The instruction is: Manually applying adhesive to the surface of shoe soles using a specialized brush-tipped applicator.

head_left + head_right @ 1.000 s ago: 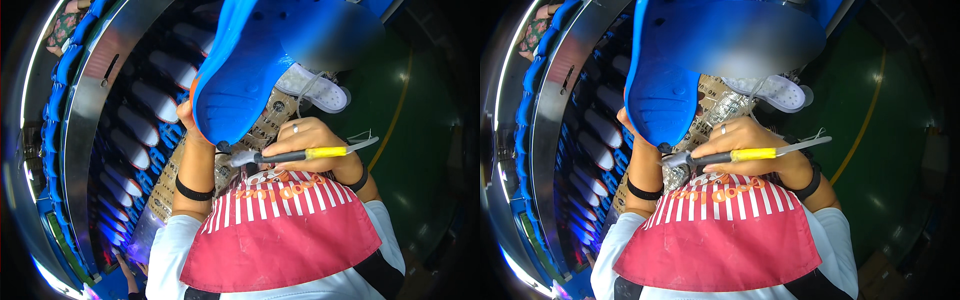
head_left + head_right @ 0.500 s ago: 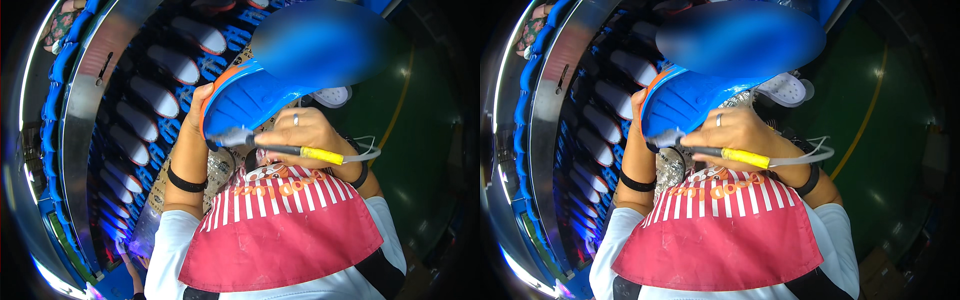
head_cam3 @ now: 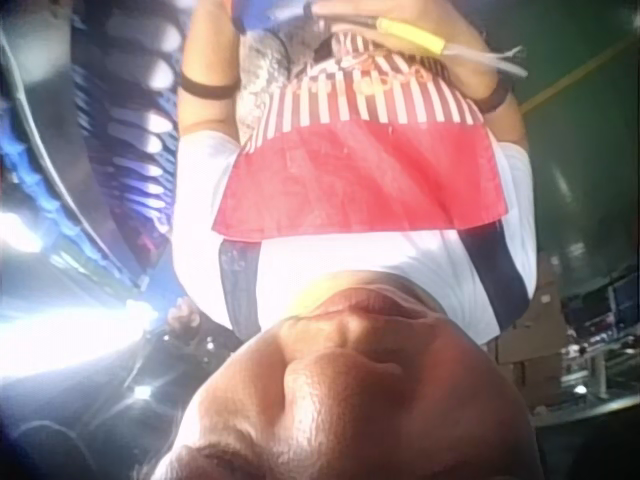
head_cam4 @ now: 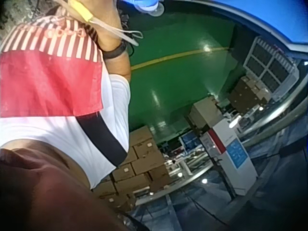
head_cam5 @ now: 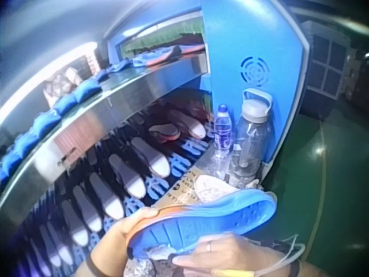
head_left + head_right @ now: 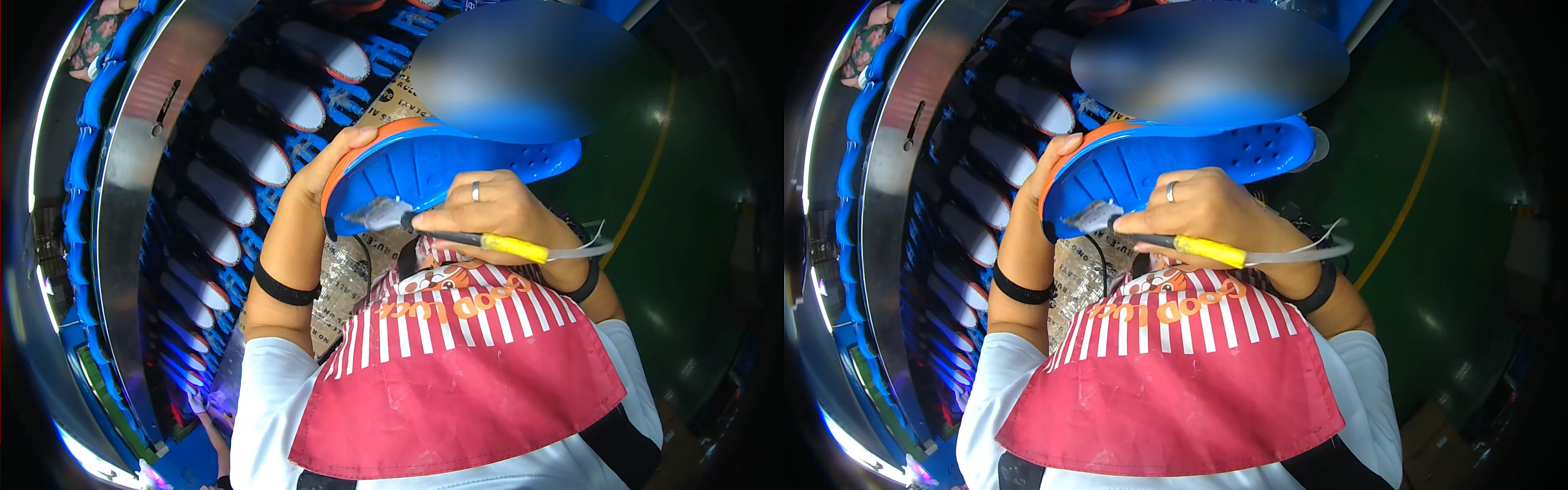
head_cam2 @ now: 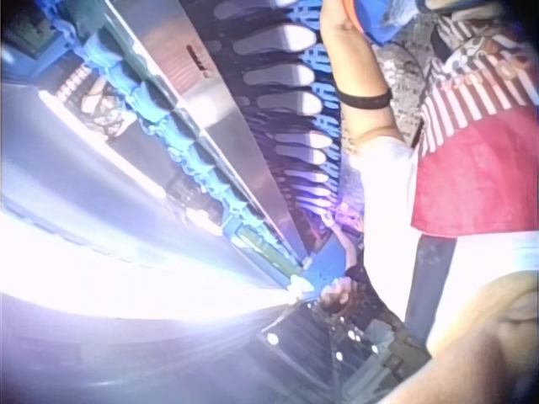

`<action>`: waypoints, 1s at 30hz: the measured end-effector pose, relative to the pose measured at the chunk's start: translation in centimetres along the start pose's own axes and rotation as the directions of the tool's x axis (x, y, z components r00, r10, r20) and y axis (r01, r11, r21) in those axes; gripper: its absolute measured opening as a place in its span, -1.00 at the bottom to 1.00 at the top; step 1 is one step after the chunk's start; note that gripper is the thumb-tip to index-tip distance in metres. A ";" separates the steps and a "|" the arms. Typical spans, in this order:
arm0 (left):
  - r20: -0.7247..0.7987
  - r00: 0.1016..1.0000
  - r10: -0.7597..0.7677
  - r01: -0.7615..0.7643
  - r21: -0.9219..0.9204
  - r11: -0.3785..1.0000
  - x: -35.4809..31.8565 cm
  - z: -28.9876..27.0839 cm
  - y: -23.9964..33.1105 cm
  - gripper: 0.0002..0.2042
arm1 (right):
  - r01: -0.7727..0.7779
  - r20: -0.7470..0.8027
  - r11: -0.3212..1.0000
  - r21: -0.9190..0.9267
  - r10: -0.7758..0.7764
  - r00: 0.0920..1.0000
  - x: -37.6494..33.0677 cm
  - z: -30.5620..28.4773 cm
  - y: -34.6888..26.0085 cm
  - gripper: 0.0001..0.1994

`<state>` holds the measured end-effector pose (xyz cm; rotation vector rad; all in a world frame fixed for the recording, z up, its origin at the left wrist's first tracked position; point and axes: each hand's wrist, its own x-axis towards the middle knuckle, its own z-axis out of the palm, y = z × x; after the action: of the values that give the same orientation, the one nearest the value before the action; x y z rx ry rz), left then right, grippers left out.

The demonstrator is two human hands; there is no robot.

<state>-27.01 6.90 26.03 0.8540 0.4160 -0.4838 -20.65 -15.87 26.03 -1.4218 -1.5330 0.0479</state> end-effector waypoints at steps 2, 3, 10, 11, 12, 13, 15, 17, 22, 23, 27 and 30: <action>-0.055 0.998 -0.026 0.025 -0.032 0.999 -0.4 0.7 0.4 -0.40 | 0.007 0.023 0.999 -0.035 -0.006 1.000 -0.2 0.2 0.4 -0.74; -0.071 0.997 -0.017 0.020 0.040 0.999 -0.6 1.0 0.6 -0.38 | 0.031 0.087 0.999 -0.010 -0.030 0.996 -0.4 0.1 0.4 -0.71; -0.194 0.977 -0.089 0.118 0.140 0.983 -1.6 -0.4 1.2 -0.38 | -0.058 0.107 0.995 0.082 0.049 0.993 -1.9 0.1 0.5 -0.69; -0.190 0.977 -0.092 0.120 0.141 0.983 -1.8 -0.2 1.3 -0.38 | -0.044 0.086 0.999 0.019 0.043 0.995 -2.0 0.4 0.8 -0.71; -0.176 0.982 -0.068 0.093 0.141 0.986 -1.9 -0.1 1.4 -0.38 | -0.033 0.065 0.998 -0.045 0.035 0.997 -2.0 0.6 0.9 -0.72; -0.165 0.986 -0.037 0.061 0.138 0.989 -2.0 -0.1 1.4 -0.39 | -0.058 0.100 0.997 -0.042 0.062 0.993 -2.0 0.7 0.7 -0.77; -0.148 0.988 -0.050 0.070 0.137 0.988 -2.2 -1.1 1.4 -0.41 | -0.040 0.148 0.998 -0.044 0.046 0.988 -2.1 0.6 0.3 -0.77; -0.129 0.990 -0.064 0.082 0.140 0.987 -2.5 -1.2 1.5 -0.42 | -0.009 0.178 0.999 -0.038 0.016 0.984 -2.2 0.6 0.2 -0.75; -0.110 0.994 0.019 -0.020 0.000 1.000 -3.1 -0.3 -0.1 -0.36 | -0.098 -0.066 0.991 0.088 0.104 0.992 -1.5 0.2 -0.6 -0.73; -0.104 0.994 0.023 -0.021 0.020 1.000 -2.8 -0.8 -0.8 -0.34 | -0.183 -0.078 0.972 0.148 0.196 0.977 -1.5 0.5 -0.5 -0.75; -0.104 0.983 0.151 -0.154 -0.029 0.988 -1.2 -2.3 -3.9 -0.34 | -0.460 -0.189 0.780 0.424 0.573 0.797 -1.9 0.9 -0.3 -0.80; -0.115 0.975 0.190 -0.198 -0.061 0.978 -0.9 -4.3 -5.3 -0.34 | -0.535 -0.252 0.732 0.422 0.662 0.706 -2.4 0.6 0.4 -0.82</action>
<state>-31.35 7.53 20.68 0.8441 0.4421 -0.2405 -21.20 -17.28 24.04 -1.5039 -0.6350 0.3822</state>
